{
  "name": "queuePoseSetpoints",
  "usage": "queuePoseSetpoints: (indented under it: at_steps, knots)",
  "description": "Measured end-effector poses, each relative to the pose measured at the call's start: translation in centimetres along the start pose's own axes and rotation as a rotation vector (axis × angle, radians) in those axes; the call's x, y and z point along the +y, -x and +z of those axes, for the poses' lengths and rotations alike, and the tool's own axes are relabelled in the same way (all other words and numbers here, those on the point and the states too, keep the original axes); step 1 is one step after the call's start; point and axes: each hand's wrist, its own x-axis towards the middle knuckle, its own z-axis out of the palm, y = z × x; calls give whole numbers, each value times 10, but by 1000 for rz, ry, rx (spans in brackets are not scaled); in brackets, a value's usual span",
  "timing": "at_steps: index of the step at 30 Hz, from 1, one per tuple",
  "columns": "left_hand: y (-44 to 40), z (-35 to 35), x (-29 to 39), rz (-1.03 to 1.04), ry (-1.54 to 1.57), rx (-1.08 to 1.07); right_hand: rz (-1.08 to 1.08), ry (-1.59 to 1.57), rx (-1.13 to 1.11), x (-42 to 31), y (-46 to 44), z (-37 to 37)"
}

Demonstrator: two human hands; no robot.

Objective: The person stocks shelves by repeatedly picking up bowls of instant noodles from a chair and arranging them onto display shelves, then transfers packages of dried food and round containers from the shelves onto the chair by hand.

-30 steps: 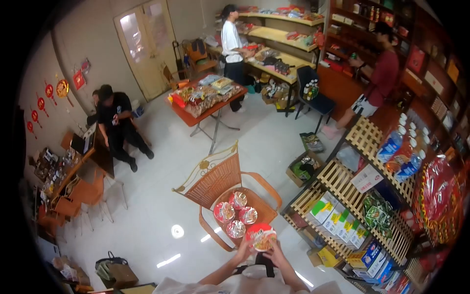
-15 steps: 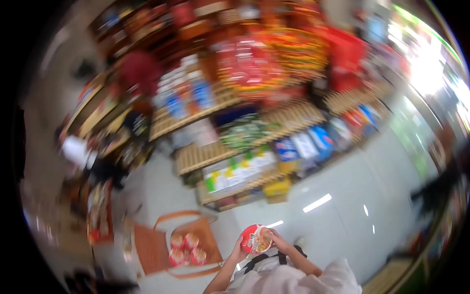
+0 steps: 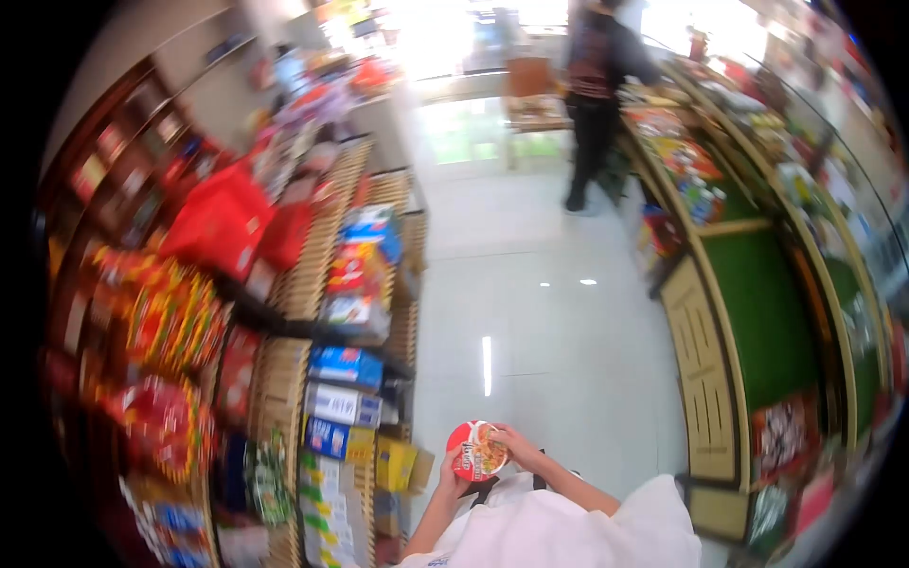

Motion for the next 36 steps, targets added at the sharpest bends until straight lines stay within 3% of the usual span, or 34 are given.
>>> queuePoseSetpoints:
  at_steps: [2, 4, 8, 10, 14, 16, 22, 30, 32, 34, 35, 36]
  knots:
    - [-21, 8, 31, -20, 31, -81, 92, 28, -29, -21, -21, 10]
    - [-51, -3, 62, -15, -30, -88, 22, 118, -16, -72, -27, 55]
    - [-64, -5, 134, 31, 37, -24, 190, 115, -24, -87, -97, 87]
    - [-78, -16, 173, -60, -30, -24, 219, 147, -66, -96, -137, 97]
    - [-106, -26, 236, -20, -70, 31, 211, 70, -98, -121, -195, 130]
    - [-119, -33, 256, -34, -42, 39, 78, 47, -130, -130, -217, 142]
    - [-172, -10, 309, 20, -207, 72, 270, -80, -217, -167, -285, 113]
    - [-294, 63, 353, 18, -169, 147, 165, -145, -189, -270, -378, 59]
    - [-324, 88, 372, 27, -213, 162, 154, -168, -202, -294, -412, 35]
    - [-339, 122, 393, 72, -418, 318, 184, -32, -131, -339, -430, 38]
    - [-358, 117, 398, 75, -415, 278, 215, -13, -137, -355, -445, 34]
    - [-369, 119, 402, 162, -417, 316, 234, 10, -131, -367, -458, 33]
